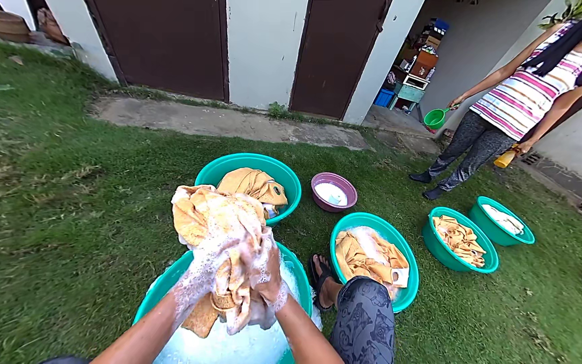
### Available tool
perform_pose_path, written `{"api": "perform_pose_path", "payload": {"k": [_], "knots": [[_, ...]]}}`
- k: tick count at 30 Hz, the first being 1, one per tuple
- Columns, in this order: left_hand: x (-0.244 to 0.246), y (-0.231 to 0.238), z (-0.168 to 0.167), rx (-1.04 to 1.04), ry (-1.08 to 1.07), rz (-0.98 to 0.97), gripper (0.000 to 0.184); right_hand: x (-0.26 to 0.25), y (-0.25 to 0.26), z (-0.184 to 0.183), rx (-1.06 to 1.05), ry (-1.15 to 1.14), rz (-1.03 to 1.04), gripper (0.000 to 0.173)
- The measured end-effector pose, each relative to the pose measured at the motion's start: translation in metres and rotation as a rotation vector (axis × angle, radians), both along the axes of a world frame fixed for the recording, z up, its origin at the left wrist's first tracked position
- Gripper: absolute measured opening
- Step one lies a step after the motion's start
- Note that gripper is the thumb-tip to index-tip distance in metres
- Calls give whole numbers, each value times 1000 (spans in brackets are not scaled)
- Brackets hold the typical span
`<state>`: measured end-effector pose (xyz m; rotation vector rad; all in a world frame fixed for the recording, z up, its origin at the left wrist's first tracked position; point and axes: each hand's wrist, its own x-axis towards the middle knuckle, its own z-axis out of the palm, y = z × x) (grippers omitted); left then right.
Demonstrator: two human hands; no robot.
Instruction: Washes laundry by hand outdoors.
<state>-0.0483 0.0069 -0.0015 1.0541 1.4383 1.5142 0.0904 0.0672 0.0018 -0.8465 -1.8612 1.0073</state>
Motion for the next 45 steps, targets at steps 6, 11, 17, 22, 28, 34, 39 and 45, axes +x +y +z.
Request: {"api": "perform_pose_path", "payload": {"k": [6,11,17,22,28,34,39,45], "knots": [[-16,13,33,223,-390,203,28,-1,-10,-8,11,-168,129,148],[-13,0,37,144,-169,240,34,-12,-14,-31,-84,-9,192,148],[-13,2,28,187,-366,169,26,-15,-8,-36,-35,-54,163,109],[-14,6,28,207,-507,126,21,-13,-14,-28,1,-59,152,81],[-32,-12,40,91,-264,-55,74,3,-5,12,-30,-21,144,69],[-12,-19,43,-20,-95,-74,103,20,-6,38,108,66,145,70],[6,-12,44,-15,-154,115,76,23,-2,42,151,-87,156,80],[-6,-11,42,97,-315,149,40,27,13,27,-99,-120,337,139]]}}
